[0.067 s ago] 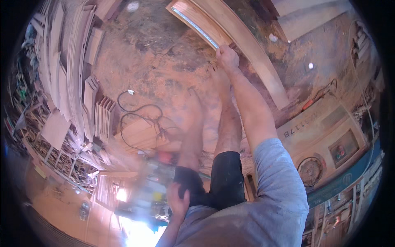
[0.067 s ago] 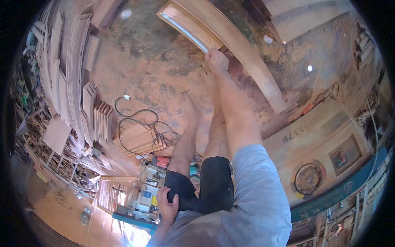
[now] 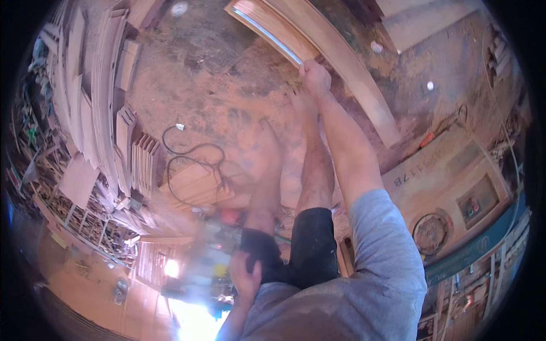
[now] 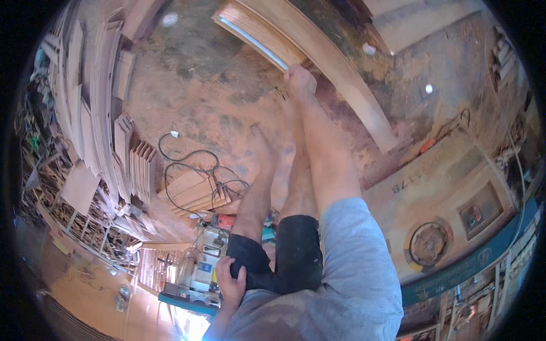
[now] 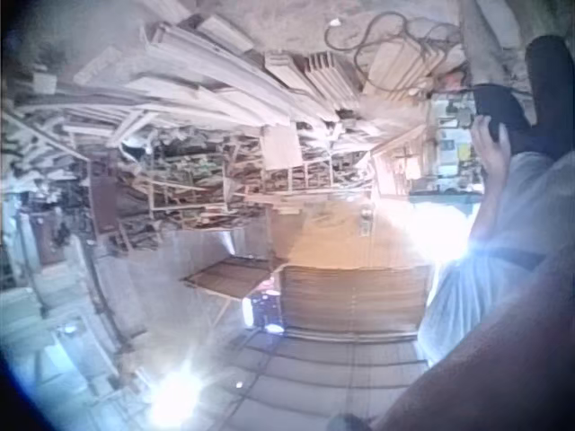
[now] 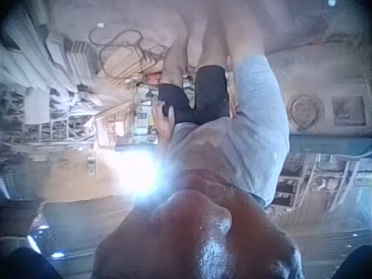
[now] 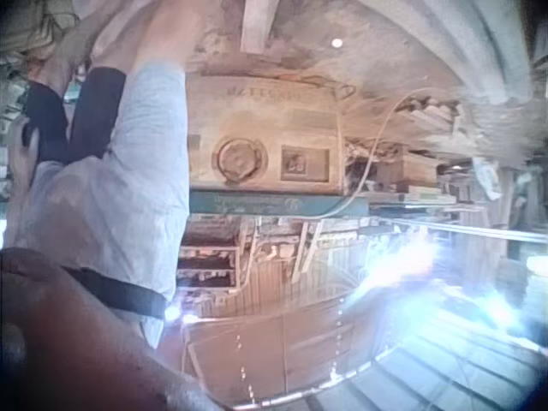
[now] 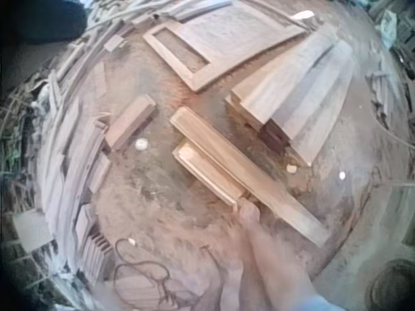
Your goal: The person measures and marks a wooden plank with a tape measure and pen, then uses a miter saw to cut the plank into smaller pieces. The person repeats the measuring, marking, and cutting process on the same plank multiple times.
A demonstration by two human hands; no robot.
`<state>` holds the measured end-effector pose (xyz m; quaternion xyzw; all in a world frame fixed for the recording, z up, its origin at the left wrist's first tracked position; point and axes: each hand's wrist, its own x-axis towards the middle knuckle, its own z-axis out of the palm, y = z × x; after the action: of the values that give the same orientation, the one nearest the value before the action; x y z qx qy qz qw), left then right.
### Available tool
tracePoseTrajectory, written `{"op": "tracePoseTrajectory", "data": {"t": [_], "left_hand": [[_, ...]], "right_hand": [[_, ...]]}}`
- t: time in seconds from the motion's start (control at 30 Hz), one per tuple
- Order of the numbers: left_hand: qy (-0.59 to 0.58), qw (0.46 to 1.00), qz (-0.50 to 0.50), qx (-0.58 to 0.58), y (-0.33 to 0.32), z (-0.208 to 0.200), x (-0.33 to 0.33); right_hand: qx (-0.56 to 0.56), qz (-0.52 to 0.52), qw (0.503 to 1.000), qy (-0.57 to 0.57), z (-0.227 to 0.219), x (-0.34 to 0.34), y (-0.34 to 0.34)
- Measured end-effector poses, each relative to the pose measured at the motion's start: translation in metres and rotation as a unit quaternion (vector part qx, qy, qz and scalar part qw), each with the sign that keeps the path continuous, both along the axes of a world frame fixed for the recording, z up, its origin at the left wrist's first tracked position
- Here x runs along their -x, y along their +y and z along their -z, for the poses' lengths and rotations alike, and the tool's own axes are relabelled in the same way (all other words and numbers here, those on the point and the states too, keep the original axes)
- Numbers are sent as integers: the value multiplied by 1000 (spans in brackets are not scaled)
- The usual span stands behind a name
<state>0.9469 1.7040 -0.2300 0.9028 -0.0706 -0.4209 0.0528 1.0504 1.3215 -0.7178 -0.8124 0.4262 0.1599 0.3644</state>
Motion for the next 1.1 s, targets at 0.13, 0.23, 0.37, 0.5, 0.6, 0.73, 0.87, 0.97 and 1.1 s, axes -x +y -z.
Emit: {"op": "tracePoseTrajectory", "data": {"t": [0.13,0.23,0.37,0.5,0.6,0.73,0.87,0.97,1.1], "left_hand": [[5,1000,28,9,-1,13,-17],[2,1000,27,5,-1,17,-18],[-1,999,32,-4,-4,20,-18],[0,999,48,0,-5,24,-30],[-12,998,54,3,-15,26,-30],[-15,994,105,20,-18,15,-32],[65,995,73,19,-41,0,-49],[121,977,171,33,-69,-12,-63],[150,955,250,55,-132,-18,-106]], "right_hand": [[17,51,998,34,27,59,-6],[11,59,996,73,46,94,-4],[-8,50,994,101,53,105,-4],[13,63,996,66,55,110,-9],[-34,76,992,96,12,89,-17],[29,-9,998,-52,-71,87,3],[44,120,945,-303,-216,128,6],[-88,101,968,-213,-320,189,12],[-58,186,970,-146,-352,250,15]]}}
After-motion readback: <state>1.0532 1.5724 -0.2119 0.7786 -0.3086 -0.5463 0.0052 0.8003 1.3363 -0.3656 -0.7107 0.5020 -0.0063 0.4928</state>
